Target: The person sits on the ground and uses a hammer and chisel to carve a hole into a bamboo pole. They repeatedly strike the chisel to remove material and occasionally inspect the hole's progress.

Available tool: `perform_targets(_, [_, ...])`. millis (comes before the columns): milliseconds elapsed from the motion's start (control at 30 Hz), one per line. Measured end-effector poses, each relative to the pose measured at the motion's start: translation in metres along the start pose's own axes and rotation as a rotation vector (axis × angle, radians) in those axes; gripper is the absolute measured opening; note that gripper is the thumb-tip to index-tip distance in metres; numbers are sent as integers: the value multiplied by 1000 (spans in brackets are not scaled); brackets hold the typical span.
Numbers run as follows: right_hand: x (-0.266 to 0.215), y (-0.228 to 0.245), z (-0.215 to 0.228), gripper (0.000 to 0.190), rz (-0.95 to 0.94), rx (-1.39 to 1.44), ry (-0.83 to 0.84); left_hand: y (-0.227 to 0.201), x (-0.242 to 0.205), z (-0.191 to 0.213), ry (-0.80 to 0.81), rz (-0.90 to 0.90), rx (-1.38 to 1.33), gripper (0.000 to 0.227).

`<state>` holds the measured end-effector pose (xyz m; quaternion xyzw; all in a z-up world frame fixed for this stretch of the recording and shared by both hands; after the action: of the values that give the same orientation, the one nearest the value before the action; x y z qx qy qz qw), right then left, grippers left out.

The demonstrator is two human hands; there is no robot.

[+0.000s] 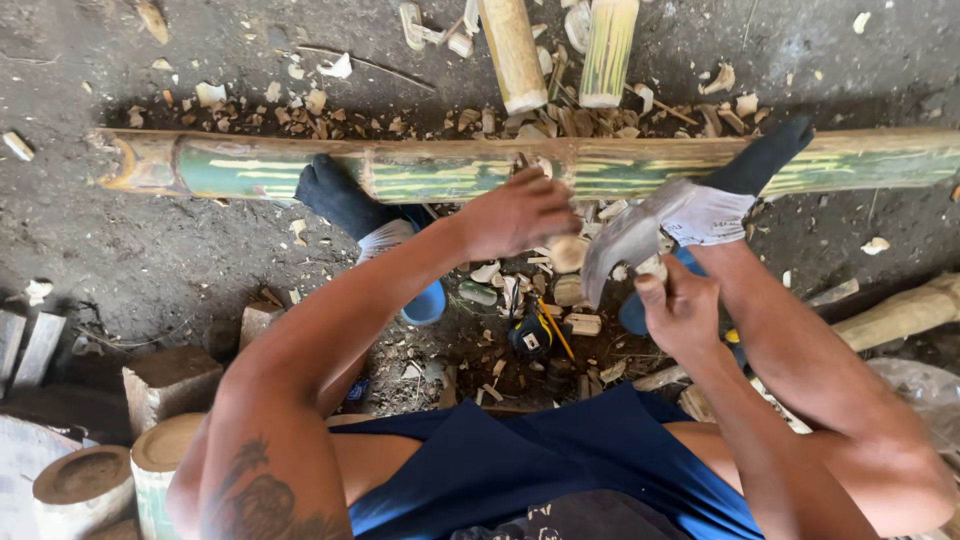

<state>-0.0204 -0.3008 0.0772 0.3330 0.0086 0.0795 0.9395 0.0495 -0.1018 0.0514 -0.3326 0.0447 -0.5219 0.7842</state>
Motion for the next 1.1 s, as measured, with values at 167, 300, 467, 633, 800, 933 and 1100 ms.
perform_targets(167, [-7,22,-6,51,36,-90,147,-14,-35,-35,153,-89,25,62])
perform_targets(300, [-10,54,-13,43,186,-125,205,-11,-41,-35,117,-80,-90,61])
perform_targets(467, [-11,96,-11,45,335,-239,231,-3,-41,-28,144,-9,-226,85])
perform_targets(633, [2,125,-13,50,449,-356,260,4,-37,-32,120,-19,-248,82])
perform_targets(800, [20,130,-11,44,255,-369,349,20,-27,-15,-8,-44,-303,71])
perform_targets(933, [6,178,21,48,718,-150,75,23,-33,-24,91,62,-365,74])
perform_targets(1100, [32,122,-18,40,236,-489,454,20,-22,4,-10,62,-398,61])
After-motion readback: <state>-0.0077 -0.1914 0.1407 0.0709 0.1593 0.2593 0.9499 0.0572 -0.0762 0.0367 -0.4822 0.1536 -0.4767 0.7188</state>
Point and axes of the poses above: each hand's wrist, its own x-axis towards the middle knuckle, its own z-axis out of the back of the hand, y = z × x, the point moved 9 cm from there along x, towards the middle knuckle, and after that the axes turned 11 degrees about -x, right-handed, at the moved point
